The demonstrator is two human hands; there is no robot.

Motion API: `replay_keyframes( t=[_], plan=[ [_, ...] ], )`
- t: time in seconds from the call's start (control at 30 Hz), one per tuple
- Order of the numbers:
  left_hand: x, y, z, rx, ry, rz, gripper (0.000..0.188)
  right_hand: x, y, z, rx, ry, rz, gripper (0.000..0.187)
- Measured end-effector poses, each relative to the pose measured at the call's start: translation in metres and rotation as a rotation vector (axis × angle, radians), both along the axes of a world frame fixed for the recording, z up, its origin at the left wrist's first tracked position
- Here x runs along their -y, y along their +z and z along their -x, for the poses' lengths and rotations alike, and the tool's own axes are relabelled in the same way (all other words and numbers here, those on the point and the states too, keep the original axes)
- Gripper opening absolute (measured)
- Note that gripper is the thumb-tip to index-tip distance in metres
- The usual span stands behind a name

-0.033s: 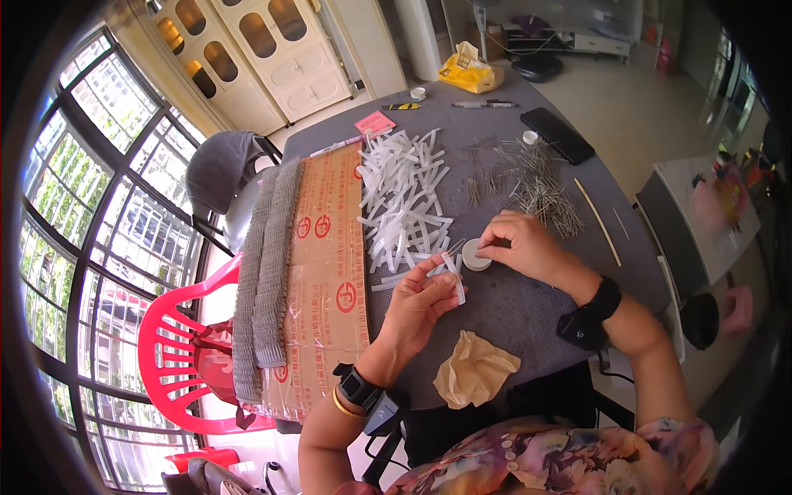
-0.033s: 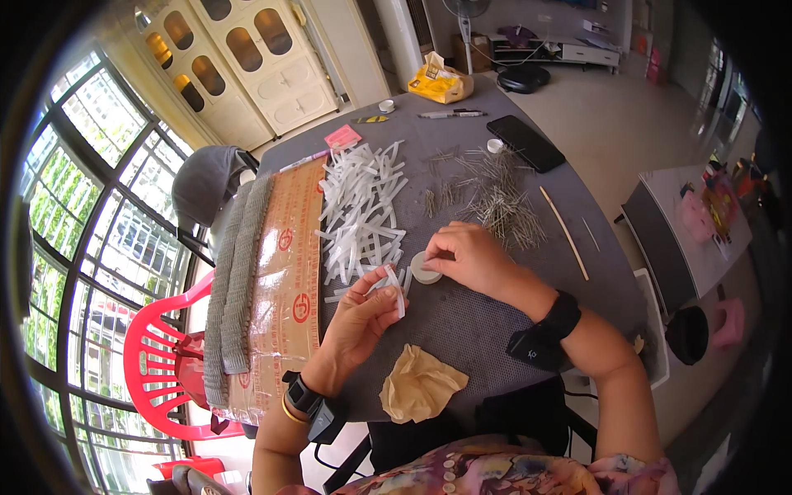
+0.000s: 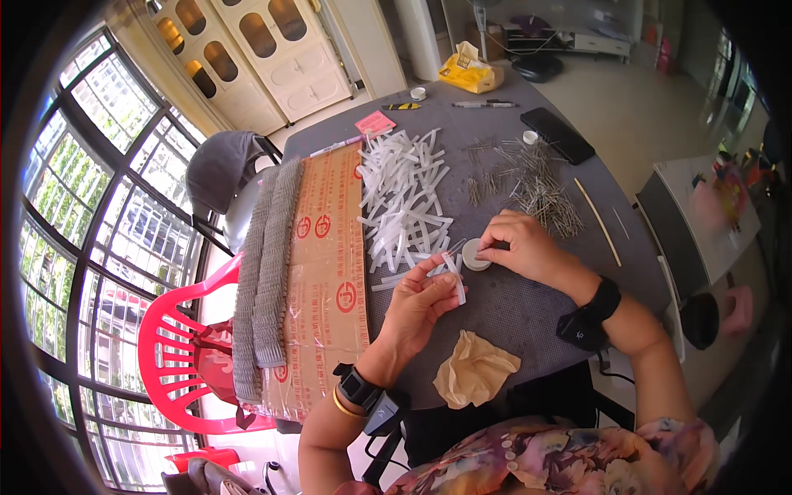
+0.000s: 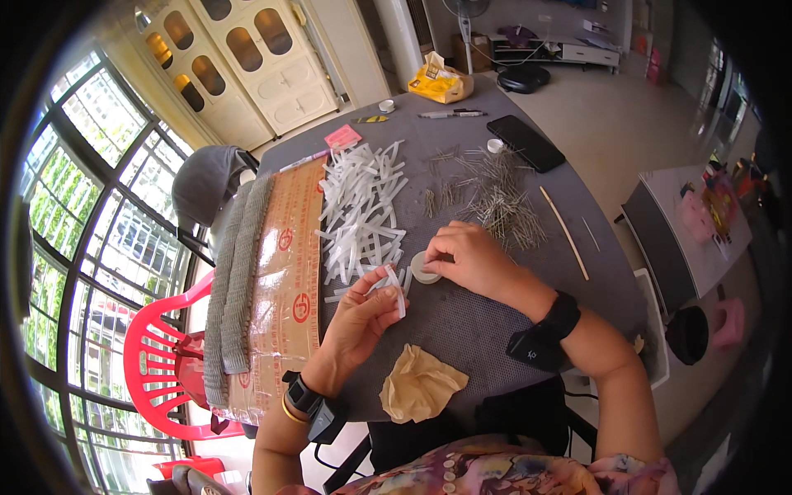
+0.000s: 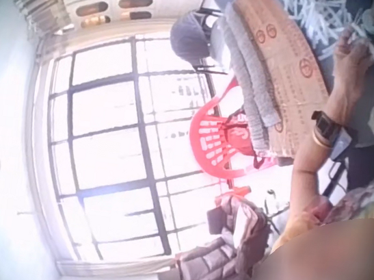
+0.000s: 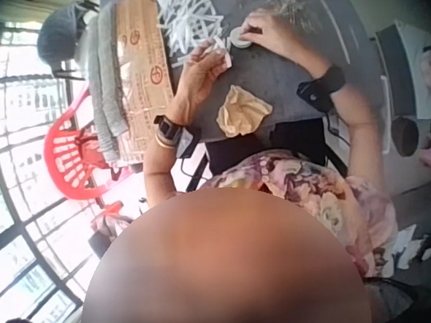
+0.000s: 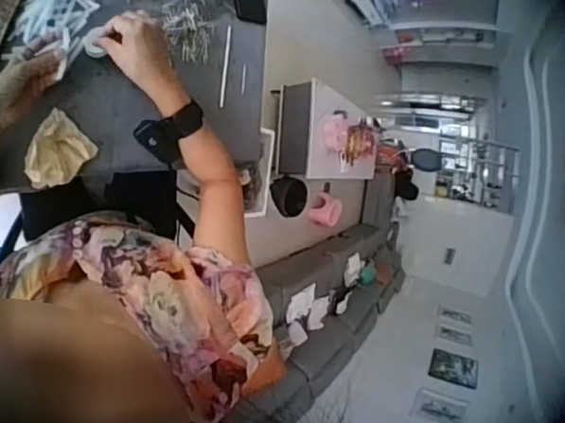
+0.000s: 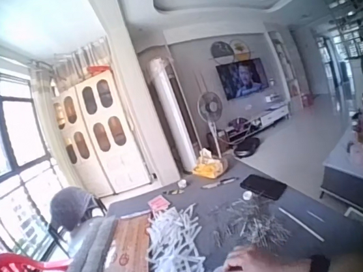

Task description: The person assembles objects by placing white plastic strips into a small circular base and securing them with metal pins.

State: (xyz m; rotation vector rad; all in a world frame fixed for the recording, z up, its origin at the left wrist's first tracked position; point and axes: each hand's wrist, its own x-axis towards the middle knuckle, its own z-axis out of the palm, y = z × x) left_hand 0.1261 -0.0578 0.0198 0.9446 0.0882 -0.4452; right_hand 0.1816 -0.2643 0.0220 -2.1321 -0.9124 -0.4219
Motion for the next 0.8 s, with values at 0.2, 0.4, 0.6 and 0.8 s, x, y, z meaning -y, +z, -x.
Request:
replay_keyframes(
  t=[0.2, 0.4, 0.6, 0.8],
  plan=[
    [-0.002, -0.001, 0.000, 0.005, -0.021, 0.004, 0.034, -0.002, 0.016, 0.009, -0.346, -0.099, -0.273, 0.013],
    [-0.001, -0.003, 0.001, -0.002, -0.026, 0.027, 0.034, -0.007, 0.008, 0.016, -0.760, 0.127, -0.631, 0.012],
    [-0.001, -0.005, 0.001, -0.005, -0.049, 0.033, 0.033, -0.021, 0.011, 0.026, -0.490, 0.052, -0.483, 0.011],
    [-0.001, -0.005, 0.002, -0.002, -0.045, 0.031, 0.034, -0.022, 0.008, 0.025, -0.414, 0.011, -0.443, 0.009]
  ],
)
